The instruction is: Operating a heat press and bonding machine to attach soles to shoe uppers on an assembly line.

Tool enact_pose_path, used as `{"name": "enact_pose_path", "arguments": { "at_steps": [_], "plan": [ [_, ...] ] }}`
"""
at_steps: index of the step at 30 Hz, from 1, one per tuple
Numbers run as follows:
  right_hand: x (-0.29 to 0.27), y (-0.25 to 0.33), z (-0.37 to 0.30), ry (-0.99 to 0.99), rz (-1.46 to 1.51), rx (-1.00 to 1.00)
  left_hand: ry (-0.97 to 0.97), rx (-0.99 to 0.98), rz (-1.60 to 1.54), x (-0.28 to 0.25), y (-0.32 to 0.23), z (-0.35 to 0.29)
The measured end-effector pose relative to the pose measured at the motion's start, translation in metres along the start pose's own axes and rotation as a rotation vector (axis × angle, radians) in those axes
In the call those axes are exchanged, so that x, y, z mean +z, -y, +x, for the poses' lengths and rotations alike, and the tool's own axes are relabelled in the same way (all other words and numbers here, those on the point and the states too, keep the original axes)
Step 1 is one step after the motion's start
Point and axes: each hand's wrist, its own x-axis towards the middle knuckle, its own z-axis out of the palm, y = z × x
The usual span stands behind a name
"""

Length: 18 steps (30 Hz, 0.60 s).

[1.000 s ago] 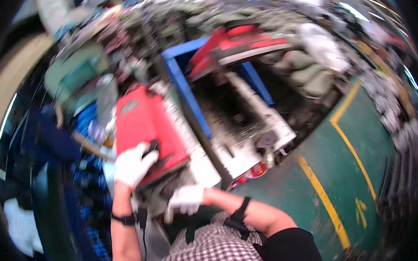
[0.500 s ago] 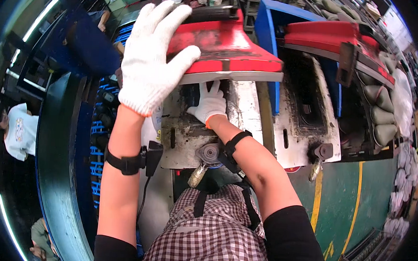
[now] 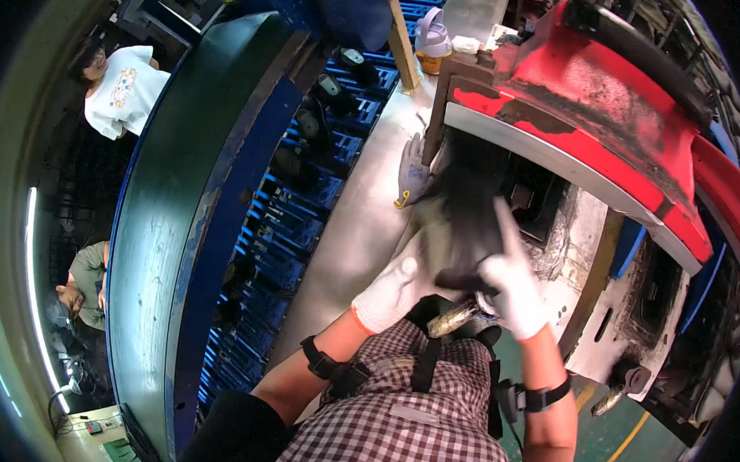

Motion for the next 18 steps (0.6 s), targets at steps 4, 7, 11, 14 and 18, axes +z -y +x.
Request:
{"name": "enact_pose_path", "arguments": {
  "at_steps": [4,7,11,14,18],
  "plan": [
    [0.054,-0.004,-0.008,0.242,-0.551,-0.165,0.025,0.112,-0.414,-0.016,-0.008,-0.031],
    [0.053,-0.012,-0.008,0.172,-0.955,-0.347,-0.148,0.201,-0.077,-0.059,-0.033,-0.053],
    [0.034,-0.031,-0.016,-0.121,-1.227,-0.347,-0.791,0.414,0.722,-0.154,-0.070,-0.054],
    [0.027,-0.046,-0.022,-0.131,-1.256,-0.374,-1.084,0.294,0.094,-0.232,-0.100,-0.023],
    [0.028,-0.055,-0.021,-0.144,-1.309,-0.330,-1.165,0.439,0.441,-0.309,-0.150,-0.001]
  ]
}}
